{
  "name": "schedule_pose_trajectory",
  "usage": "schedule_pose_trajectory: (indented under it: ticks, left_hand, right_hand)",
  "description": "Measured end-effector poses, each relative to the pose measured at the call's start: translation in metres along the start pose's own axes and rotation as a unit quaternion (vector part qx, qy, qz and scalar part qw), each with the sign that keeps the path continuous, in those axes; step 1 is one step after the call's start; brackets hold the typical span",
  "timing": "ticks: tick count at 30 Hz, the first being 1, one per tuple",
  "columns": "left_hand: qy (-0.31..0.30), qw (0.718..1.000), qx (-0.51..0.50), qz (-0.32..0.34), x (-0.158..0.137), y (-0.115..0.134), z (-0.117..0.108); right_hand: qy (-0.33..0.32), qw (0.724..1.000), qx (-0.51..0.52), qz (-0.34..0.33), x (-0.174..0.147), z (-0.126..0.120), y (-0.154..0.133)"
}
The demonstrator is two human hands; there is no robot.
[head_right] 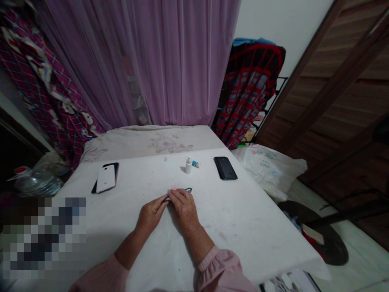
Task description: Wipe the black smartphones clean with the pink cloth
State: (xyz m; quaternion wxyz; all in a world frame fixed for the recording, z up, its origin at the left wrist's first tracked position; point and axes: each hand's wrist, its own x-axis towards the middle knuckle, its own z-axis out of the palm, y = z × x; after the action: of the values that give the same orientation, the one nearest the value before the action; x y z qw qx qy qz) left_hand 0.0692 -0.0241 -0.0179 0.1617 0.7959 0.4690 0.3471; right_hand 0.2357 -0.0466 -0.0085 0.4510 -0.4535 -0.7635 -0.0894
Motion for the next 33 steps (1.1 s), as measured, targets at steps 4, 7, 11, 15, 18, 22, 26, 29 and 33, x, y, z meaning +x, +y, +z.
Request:
schedule_pose_trajectory:
  ticks: [4, 7, 11, 15, 18, 22, 26, 29, 33]
  left_hand:
    - [-0.01, 1.0, -0.017, -0.012, 0.001, 0.004, -0.002]
    - [-0.024, 0.999, -0.009, -0.035, 0.001, 0.007, -0.005]
    - [-0.026, 0.999, -0.006, -0.041, 0.002, 0.007, -0.005]
    - [-0.01, 1.0, -0.018, -0.013, 0.002, 0.006, -0.005]
    - [-0.005, 1.0, -0.023, -0.006, 0.003, 0.007, -0.005]
    - [-0.022, 0.999, -0.023, -0.026, 0.005, 0.01, -0.008]
    - [-0.032, 0.997, -0.024, -0.059, 0.004, 0.008, -0.009]
    - [-0.018, 0.998, -0.021, -0.064, 0.004, 0.005, -0.008]
    - [0.007, 1.0, -0.006, -0.027, 0.004, -0.002, -0.006]
  right_hand:
    - [0.032, 0.999, -0.021, 0.024, -0.004, -0.008, 0.022]
    - [0.06, 0.997, -0.03, 0.037, -0.007, -0.013, 0.036]
    - [0.067, 0.996, -0.041, 0.035, -0.007, -0.011, 0.034]
    - [0.023, 0.999, -0.036, -0.016, -0.005, -0.003, 0.014]
    - [0.003, 0.999, -0.027, -0.024, -0.002, -0.001, 0.007]
    - [0.022, 0.999, 0.007, 0.041, -0.001, -0.007, 0.018]
    - [0.076, 0.974, 0.085, 0.195, -0.008, -0.01, 0.036]
    - [0.14, 0.902, 0.154, 0.379, -0.016, -0.007, 0.045]
    - [0.164, 0.848, 0.178, 0.472, -0.02, -0.006, 0.052]
